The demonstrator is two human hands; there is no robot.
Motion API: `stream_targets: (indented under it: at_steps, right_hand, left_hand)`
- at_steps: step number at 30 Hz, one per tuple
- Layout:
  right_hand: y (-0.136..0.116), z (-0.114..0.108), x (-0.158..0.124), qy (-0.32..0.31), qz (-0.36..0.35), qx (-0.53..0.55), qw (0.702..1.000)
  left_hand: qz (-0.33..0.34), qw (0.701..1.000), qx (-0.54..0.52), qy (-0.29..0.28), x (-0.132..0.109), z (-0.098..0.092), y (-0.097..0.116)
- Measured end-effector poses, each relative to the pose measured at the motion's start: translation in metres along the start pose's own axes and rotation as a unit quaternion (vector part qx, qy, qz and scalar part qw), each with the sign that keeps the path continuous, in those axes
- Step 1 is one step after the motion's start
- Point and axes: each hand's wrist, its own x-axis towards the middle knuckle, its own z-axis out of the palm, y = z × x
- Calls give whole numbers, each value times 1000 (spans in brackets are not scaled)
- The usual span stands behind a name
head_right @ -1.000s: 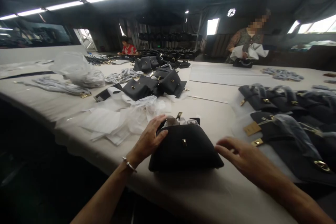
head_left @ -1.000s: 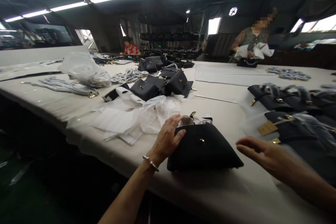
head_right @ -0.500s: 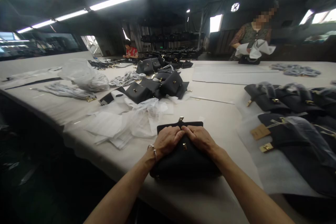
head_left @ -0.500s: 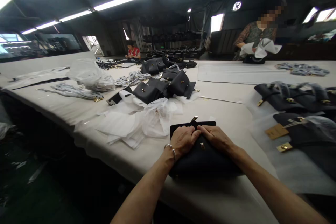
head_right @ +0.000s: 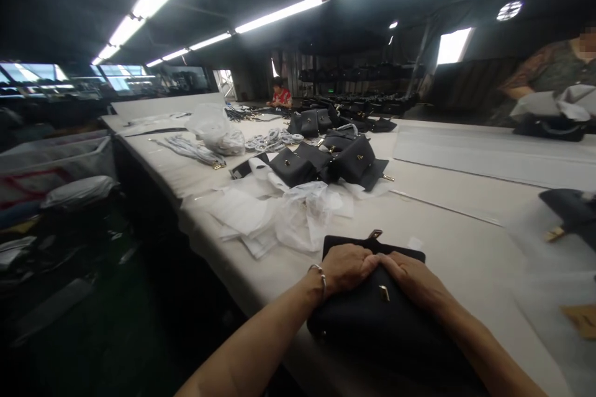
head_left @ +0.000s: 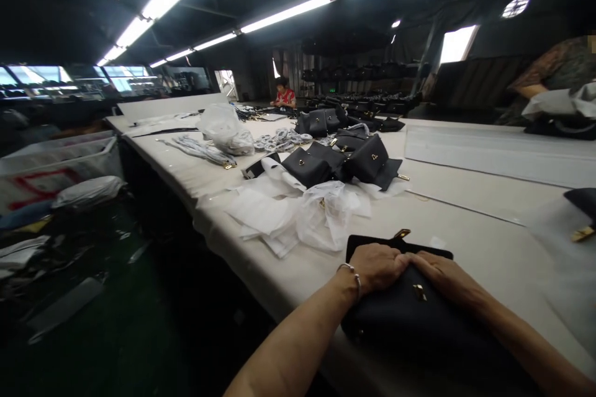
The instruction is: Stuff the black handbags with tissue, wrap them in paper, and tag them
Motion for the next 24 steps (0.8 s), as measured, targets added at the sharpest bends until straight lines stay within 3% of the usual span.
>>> stream_targets:
  at_steps: [3, 7, 17, 20, 22, 24]
  right_hand:
    - [-10, 0, 3, 8, 24, -50, 998]
    - [-15, 11, 8, 44, -26, -5, 999]
    - [22, 42, 22, 2, 3, -6, 1000]
    - [21, 42, 23, -22, -4, -3, 1000]
    - [22, 40, 23, -29, -11, 0, 1000]
    - [24, 39, 24, -25, -15, -3, 1000]
  left_hand:
    - [-35, 998, -25, -50, 3, -4, 0]
    - [-61, 992, -44, -104, 8, -8, -1]
    - [-83, 986, -116, -88, -2, 6, 3]
    - [-13, 994, -102, 25, -17, 2, 0]
    - [56, 981, -77, 167, -40, -7, -17]
    - [52, 947, -38, 315, -73, -22, -48]
